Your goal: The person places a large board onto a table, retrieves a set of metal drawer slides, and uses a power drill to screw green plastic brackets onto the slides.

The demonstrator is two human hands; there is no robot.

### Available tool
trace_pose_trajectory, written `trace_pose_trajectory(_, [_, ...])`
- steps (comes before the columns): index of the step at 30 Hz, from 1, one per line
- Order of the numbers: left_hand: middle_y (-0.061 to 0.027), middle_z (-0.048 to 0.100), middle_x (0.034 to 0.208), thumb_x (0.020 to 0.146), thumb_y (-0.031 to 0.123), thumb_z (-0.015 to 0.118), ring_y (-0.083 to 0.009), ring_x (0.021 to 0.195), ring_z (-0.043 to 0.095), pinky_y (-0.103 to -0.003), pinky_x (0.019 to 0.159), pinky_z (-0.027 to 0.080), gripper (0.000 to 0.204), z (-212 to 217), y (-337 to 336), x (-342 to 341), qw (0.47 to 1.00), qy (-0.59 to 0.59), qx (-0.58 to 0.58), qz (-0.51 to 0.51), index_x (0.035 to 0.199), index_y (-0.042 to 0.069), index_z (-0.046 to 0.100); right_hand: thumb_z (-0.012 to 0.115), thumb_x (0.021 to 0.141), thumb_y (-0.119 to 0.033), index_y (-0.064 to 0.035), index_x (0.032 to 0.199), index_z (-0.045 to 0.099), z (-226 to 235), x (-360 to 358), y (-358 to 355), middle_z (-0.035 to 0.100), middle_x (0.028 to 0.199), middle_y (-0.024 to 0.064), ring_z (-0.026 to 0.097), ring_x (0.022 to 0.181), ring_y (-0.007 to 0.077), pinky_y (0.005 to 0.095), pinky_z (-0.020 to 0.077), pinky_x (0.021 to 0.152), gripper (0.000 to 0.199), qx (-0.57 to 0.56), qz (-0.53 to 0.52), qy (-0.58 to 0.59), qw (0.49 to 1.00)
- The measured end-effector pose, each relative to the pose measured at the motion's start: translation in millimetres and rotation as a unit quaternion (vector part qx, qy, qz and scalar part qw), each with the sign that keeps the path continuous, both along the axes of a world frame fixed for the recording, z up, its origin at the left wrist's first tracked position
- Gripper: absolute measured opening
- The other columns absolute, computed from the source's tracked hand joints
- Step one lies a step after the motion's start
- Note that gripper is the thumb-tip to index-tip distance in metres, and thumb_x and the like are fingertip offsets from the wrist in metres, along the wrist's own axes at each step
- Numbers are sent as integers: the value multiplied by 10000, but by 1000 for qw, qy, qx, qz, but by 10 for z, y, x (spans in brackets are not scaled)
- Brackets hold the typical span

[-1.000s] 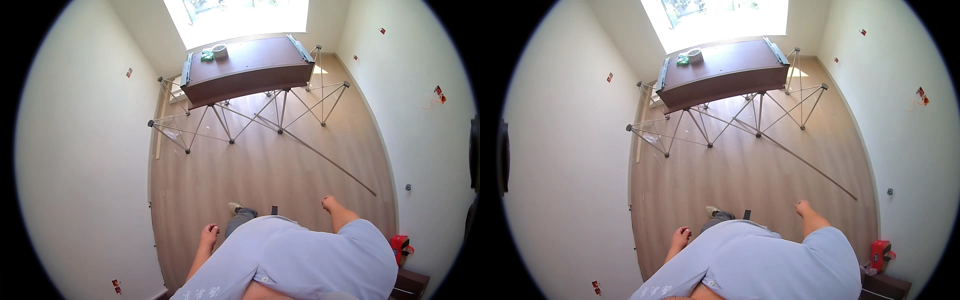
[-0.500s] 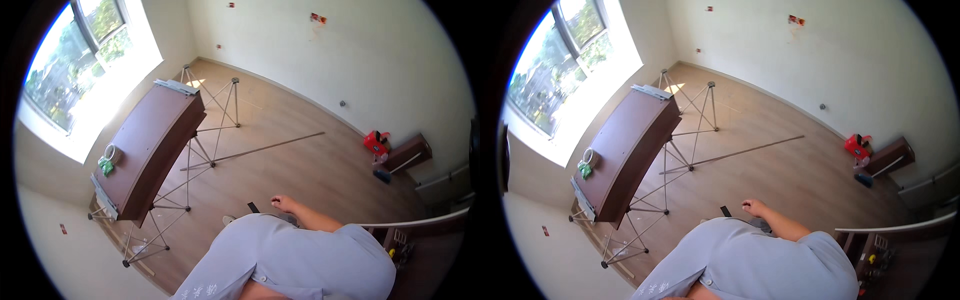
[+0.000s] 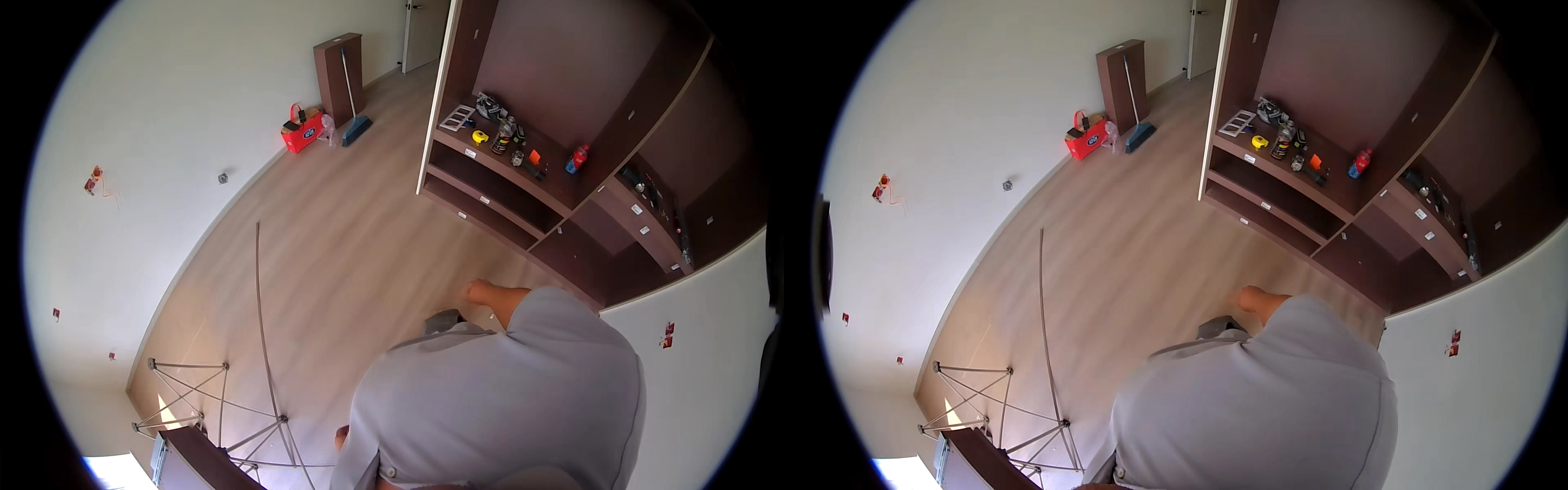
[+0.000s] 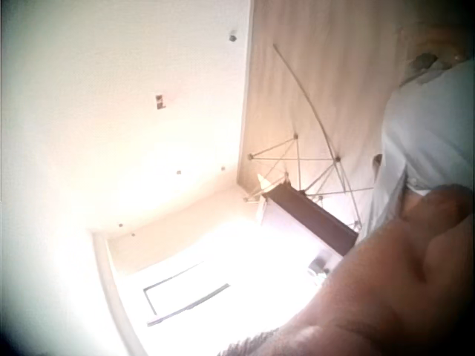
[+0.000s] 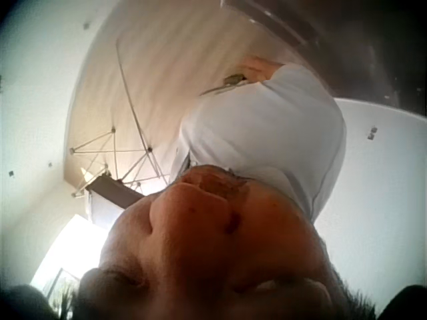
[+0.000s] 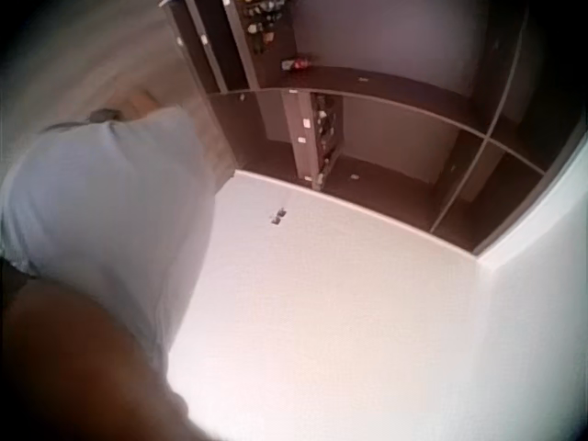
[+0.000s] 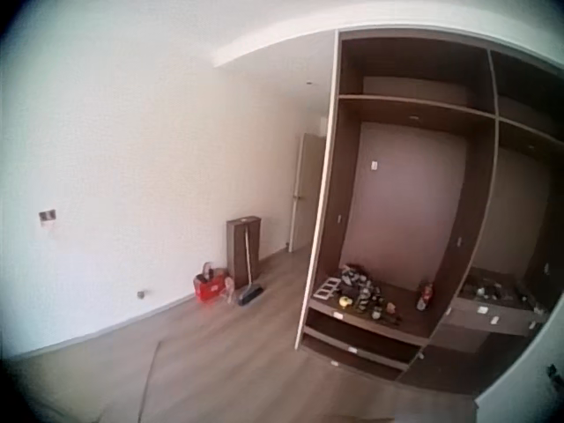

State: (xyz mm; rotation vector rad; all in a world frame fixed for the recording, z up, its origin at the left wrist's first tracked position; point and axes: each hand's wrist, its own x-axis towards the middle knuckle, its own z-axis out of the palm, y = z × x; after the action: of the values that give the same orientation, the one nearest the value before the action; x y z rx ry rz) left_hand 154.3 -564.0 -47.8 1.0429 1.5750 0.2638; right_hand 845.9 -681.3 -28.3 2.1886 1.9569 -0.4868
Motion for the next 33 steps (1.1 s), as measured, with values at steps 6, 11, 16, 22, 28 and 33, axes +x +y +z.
trace_pose_trajectory(6, [-138, 759, 1090, 1047, 172, 647, -199, 978, 726, -347, 821, 605, 307, 24, 55, 2111, 985, -167, 33, 27, 1300, -2, 651, 633, 910, -207, -151, 1090, 819, -446, 1387, -1082, 785, 1025, 155, 755, 950, 391, 516, 600, 830, 265, -176, 53, -22, 983])
trace_pose_trajectory(11, [-126, 744, 1072, 1048, 159, 637, -229, 935, 719, -370, 793, 603, 293, -115, -369, 3386, 990, -42, -3, -134, 1293, -1, 632, 666, 933, -309, -134, 1102, 811, -414, 2485, -1086, 789, 1101, 178, 746, 976, 395, 495, 588, 896, 283, -38, -280, 155, 947])
trace_pose_trajectory(16, [-125, 746, 1053, 1044, 177, 640, -242, 916, 719, -391, 771, 600, 276, 94, -540, 3965, 970, 68, -29, -230, 1259, 5, 641, 700, 949, -307, -104, 1059, 797, 183, 3565, -1361, 797, 1024, 144, 749, 939, 318, 452, 579, 862, 251, 102, -423, 268, 860])
trace_pose_trajectory(22, [-124, 749, 1030, 1040, 200, 643, -258, 893, 718, -415, 744, 596, 260, 244, -415, 4311, 966, 90, -34, -240, 1218, 11, 653, 663, 935, -228, -110, 1006, 792, -195, 4073, -2280, 771, 856, 88, 727, 725, 224, 389, 577, 663, 188, 126, -631, 241, 727])
trace_pose_trajectory(28, [-123, 751, 1007, 1035, 222, 647, -274, 870, 718, -439, 717, 593, 249, 107, -78, 4853, 978, -12, -22, -206, 1177, 18, 664, 711, 929, -273, -63, 1064, 777, -96, 3379, -3333, 766, 843, 93, 744, 731, 198, 368, 578, 609, 258, -30, -585, 309, 750])
trace_pose_trajectory(33, [-122, 753, 988, 1032, 241, 650, -288, 851, 718, -459, 694, 590, 246, -223, -65, 5201, 974, -55, -47, -217, 1143, 23, 673, 757, 922, -327, -83, 1133, 781, 590, 3552, -3964, 785, 939, 110, 761, 822, 218, 381, 598, 703, 323, 140, -696, 301, 637])
